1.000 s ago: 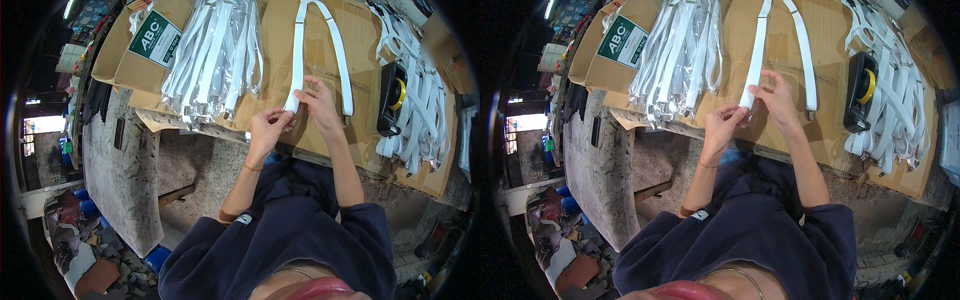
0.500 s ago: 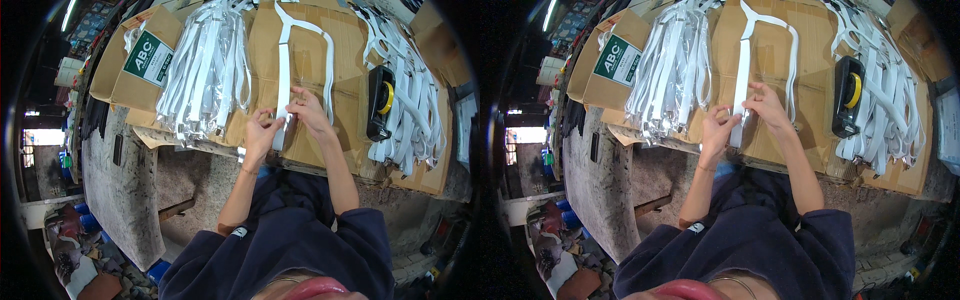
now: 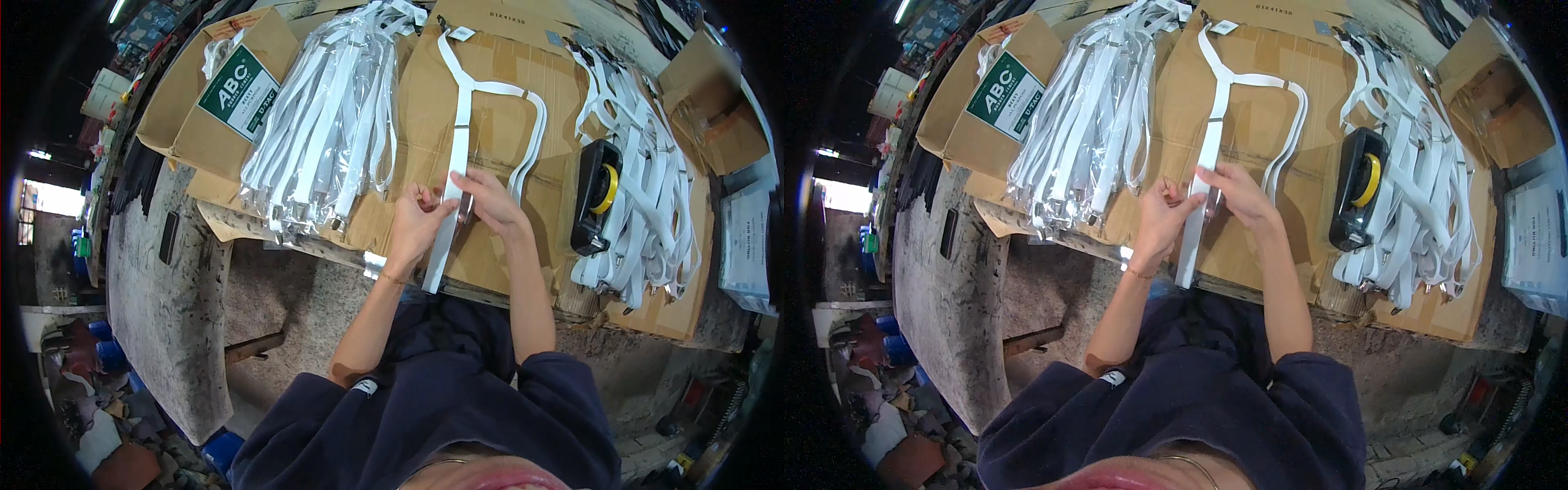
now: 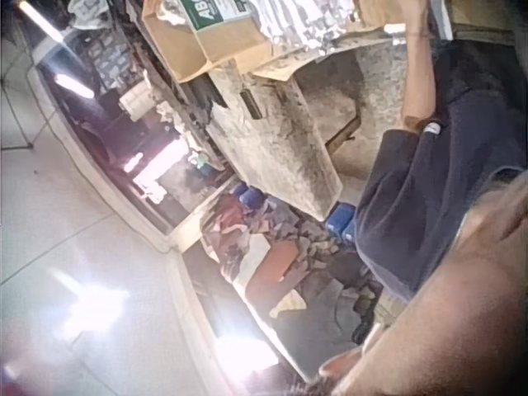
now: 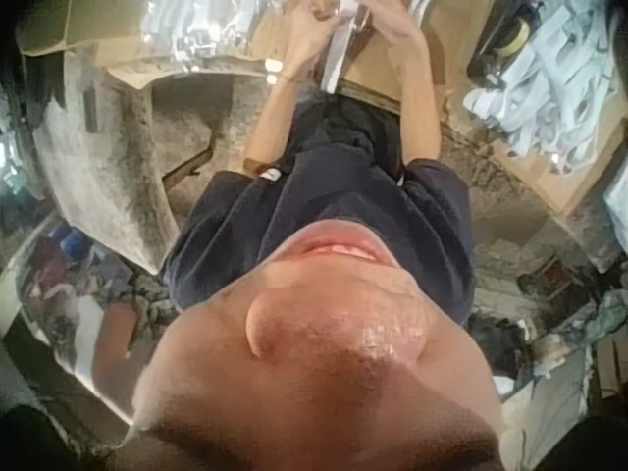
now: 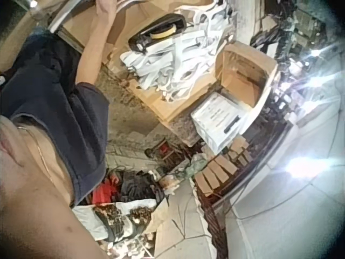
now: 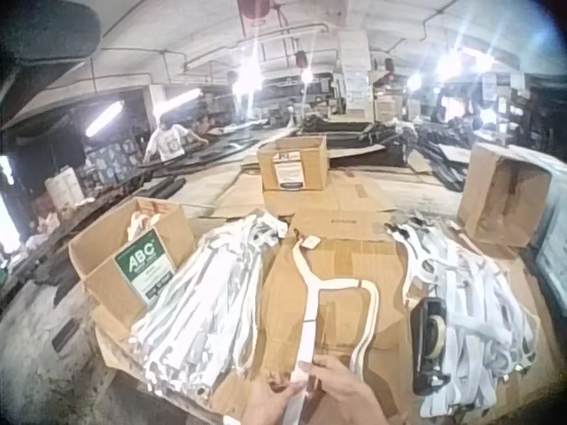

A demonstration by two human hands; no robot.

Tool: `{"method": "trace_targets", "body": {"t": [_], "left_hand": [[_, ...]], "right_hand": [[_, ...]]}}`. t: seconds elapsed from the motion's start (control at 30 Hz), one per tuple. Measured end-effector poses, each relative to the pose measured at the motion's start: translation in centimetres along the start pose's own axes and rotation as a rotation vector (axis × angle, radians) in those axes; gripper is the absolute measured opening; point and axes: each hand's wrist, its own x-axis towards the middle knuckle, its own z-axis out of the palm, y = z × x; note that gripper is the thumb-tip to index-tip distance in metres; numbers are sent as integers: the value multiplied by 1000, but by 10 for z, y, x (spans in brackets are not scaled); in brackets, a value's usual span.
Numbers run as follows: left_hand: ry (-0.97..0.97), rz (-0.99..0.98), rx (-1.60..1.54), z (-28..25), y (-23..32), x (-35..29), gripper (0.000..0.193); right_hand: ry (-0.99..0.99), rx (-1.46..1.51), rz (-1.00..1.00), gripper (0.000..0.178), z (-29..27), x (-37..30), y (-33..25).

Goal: Assembling white elastic straps with metal clips and sliding them into plastic packaging.

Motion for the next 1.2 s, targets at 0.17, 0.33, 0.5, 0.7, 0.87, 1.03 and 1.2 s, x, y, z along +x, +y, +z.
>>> {"method": "trace_targets", "body": {"t": [0.17,0.33,0.5,0.7,0.87,1.03,1.2], "left_hand": [[-86,-176,56,11,-14,-16,33],[53,-142,-93,7,-12,1,28],[-52,-157,-20,18,6,8,28],[-19,-84,85,26,14,23,29],[-37,87,10,26,49,58,28],[-97,121,350,19,32,59,28],[7,104,237,19,32,56,28]], "right_hand": [[352,225,-160,17,-6,28,-3],[226,197,-118,13,10,6,-1],[180,190,-74,18,-4,1,-14],[270,238,-187,17,-11,18,-20],[119,265,-229,15,1,12,-40],[183,469,-52,15,-2,27,-47],[247,305,-369,10,3,31,-39]]}}
